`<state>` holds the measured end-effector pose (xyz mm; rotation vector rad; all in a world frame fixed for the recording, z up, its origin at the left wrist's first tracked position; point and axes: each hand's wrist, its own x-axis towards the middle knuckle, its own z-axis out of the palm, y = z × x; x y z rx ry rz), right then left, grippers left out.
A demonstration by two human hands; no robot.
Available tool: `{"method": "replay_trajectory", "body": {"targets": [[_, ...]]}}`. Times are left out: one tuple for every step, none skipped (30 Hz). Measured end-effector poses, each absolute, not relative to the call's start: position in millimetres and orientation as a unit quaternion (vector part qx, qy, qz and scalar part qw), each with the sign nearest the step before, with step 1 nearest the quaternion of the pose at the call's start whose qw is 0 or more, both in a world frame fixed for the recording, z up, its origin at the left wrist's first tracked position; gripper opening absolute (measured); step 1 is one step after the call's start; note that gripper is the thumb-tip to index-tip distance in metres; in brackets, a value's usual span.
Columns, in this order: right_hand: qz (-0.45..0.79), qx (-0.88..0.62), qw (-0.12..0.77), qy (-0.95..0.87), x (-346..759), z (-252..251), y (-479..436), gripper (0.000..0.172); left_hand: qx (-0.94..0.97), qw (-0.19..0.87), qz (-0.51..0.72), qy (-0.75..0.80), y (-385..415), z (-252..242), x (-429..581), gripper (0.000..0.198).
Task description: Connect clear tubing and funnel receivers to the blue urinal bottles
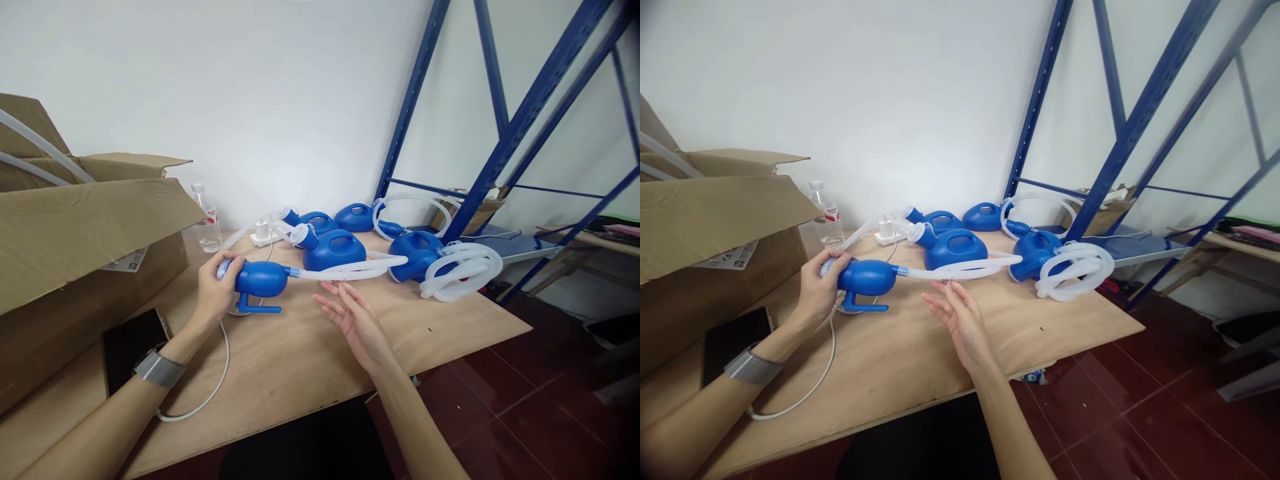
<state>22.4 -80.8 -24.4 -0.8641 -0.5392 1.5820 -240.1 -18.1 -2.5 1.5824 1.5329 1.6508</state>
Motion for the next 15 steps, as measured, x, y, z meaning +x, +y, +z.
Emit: {"method": "replay_trajectory", "body": {"targets": [[0.679, -0.366, 0.596, -0.220, 22, -25, -81, 0.066, 0.564, 0.193, 0.588, 0.547, -18, -3, -241, 0.032], [0.680, -0.361, 0.604, -0.209, 22, -26, -81, 0.066, 0.564, 0.195, 0.587, 0.546, -18, -3, -241, 0.032], [0.678, -0.355, 0.612, -0.198, 22, -27, -81, 0.064, 0.565, 0.197, 0.587, 0.545, -17, -3, -241, 0.032], [0.675, -0.351, 0.621, -0.188, 21, -28, -80, 0.063, 0.564, 0.201, 0.588, 0.544, -17, -3, -241, 0.032], [0.670, -0.349, 0.630, -0.179, 21, -29, -80, 0.062, 0.563, 0.205, 0.589, 0.543, -17, -3, -240, 0.032], [0.664, -0.351, 0.638, -0.172, 20, -31, -79, 0.061, 0.562, 0.207, 0.590, 0.542, -18, -3, -240, 0.032], [0.656, -0.354, 0.646, -0.164, 19, -31, -79, 0.061, 0.561, 0.208, 0.591, 0.541, -18, -3, -239, 0.032], [0.648, -0.360, 0.653, -0.157, 18, -32, -78, 0.063, 0.560, 0.208, 0.593, 0.540, -18, -3, -238, 0.031], [0.641, -0.367, 0.658, -0.150, 16, -32, -78, 0.065, 0.560, 0.207, 0.593, 0.539, -18, -3, -237, 0.031], [0.635, -0.373, 0.661, -0.146, 14, -32, -79, 0.066, 0.561, 0.206, 0.593, 0.539, -19, -3, -237, 0.032], [0.629, -0.377, 0.665, -0.143, 13, -32, -79, 0.067, 0.563, 0.205, 0.592, 0.539, -19, -3, -237, 0.032], [0.623, -0.379, 0.669, -0.142, 11, -31, -80, 0.068, 0.564, 0.205, 0.591, 0.540, -19, -4, -237, 0.032], [0.619, -0.380, 0.673, -0.143, 9, -30, -81, 0.068, 0.565, 0.204, 0.589, 0.540, -19, -4, -237, 0.032], [0.615, -0.379, 0.676, -0.143, 8, -30, -82, 0.069, 0.567, 0.203, 0.588, 0.541, -19, -5, -237, 0.032], [0.613, -0.378, 0.679, -0.143, 7, -29, -83, 0.069, 0.568, 0.202, 0.587, 0.541, -19, -5, -237, 0.032]]}}
